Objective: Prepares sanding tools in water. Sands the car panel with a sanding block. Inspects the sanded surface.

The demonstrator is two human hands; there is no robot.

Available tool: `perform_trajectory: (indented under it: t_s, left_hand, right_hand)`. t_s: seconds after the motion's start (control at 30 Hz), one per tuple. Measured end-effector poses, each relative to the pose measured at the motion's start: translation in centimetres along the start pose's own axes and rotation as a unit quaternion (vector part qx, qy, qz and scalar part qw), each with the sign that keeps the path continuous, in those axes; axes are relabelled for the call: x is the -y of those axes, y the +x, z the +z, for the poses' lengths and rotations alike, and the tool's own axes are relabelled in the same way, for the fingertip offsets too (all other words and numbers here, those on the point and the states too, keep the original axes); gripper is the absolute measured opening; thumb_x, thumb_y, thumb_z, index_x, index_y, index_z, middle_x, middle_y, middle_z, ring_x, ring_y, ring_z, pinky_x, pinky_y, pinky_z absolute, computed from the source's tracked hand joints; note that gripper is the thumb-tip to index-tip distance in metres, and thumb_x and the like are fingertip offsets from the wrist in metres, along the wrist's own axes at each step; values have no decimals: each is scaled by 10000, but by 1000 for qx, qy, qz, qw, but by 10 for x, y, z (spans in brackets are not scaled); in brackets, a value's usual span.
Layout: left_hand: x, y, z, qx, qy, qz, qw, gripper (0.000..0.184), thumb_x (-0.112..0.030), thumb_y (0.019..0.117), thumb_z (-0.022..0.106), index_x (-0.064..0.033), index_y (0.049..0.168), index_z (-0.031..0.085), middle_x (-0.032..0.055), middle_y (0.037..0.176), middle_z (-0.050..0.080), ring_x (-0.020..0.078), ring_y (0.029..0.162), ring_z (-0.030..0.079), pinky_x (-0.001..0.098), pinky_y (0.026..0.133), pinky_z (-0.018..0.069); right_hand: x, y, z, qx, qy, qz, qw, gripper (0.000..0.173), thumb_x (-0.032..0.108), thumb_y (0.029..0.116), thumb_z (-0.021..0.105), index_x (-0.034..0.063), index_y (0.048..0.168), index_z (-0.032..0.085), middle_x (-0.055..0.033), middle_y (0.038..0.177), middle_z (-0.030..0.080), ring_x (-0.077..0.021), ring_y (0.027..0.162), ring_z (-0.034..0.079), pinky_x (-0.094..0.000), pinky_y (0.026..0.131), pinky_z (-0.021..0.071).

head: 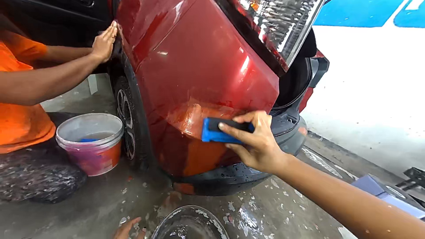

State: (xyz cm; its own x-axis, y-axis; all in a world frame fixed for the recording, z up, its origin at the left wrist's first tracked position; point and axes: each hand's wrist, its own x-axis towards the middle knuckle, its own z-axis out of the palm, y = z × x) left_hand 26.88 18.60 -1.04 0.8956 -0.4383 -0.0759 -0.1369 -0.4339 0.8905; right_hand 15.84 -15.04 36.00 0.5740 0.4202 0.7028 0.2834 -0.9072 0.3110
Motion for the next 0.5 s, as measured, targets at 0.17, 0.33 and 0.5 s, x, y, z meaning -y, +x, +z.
perform_trajectory:
  t_s: [0.17,0.33,0.5]
  left_hand:
    - [-18,-4,4,-8,-14,5,1000,517,-293,921,718,-25,1355,633,257,1360,600,397,1309,549,560,1116,434]
    - [-8,10,23,-7,9,-33,999,488,-294,904,724,-79,1336,659,235,1347,612,389,1295,559,577,1106,435]
    - [-18,5,17,-16,-4,-26,1000,491,-343,898,715,-120,1331,662,200,1348,606,364,1283,563,565,1079,462]
  right_hand:
    - [15,-35,-11,52,-25,29,998,457,367,959,677,368,1413,623,-104,1251,571,-267,1150,534,-479,923,462]
    - [32,31,-3,89,-77,-25,993,431,362,958,614,255,1369,685,-134,1095,594,-306,1014,552,-470,817,458]
    - [15,-9,-32,113,-81,-41,989,481,344,950,658,261,1424,633,-167,1191,587,-307,1067,552,-470,870,473]
